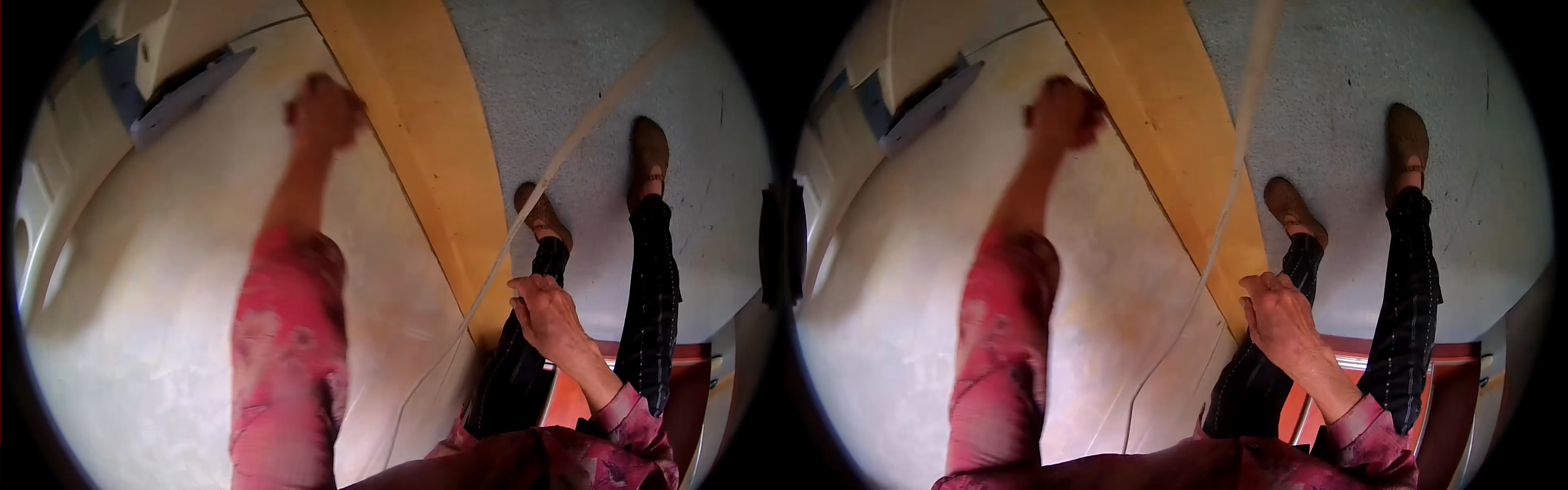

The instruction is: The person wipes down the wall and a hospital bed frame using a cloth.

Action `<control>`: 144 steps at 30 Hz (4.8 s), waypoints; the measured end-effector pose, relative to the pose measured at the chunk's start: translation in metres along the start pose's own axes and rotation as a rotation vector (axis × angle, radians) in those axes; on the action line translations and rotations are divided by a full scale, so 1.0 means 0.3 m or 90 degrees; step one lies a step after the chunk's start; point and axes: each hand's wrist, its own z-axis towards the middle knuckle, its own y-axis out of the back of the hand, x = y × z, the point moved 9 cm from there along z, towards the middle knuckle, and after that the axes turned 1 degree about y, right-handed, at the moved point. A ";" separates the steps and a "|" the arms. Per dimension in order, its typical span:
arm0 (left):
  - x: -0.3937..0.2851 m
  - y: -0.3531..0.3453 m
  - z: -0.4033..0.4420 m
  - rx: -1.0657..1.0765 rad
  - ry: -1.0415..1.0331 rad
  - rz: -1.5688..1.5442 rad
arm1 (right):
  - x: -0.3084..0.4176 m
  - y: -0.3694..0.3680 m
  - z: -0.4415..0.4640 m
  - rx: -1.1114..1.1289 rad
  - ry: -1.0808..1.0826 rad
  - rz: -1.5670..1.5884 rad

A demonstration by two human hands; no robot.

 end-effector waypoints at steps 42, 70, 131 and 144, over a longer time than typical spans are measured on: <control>0.028 0.282 -1.126 -0.086 -0.211 -0.264 | 0.051 0.078 0.030 -0.055 0.063 0.045; -0.045 0.188 -0.806 -0.015 -0.248 -0.160 | 0.005 0.151 0.019 -0.085 0.007 0.118; 0.157 0.340 -1.023 -0.113 -0.219 -0.201 | 0.027 0.183 0.035 -0.126 0.037 0.174; -0.038 0.242 -0.839 -0.085 -0.221 -0.252 | 0.001 0.174 0.044 -0.117 0.003 0.147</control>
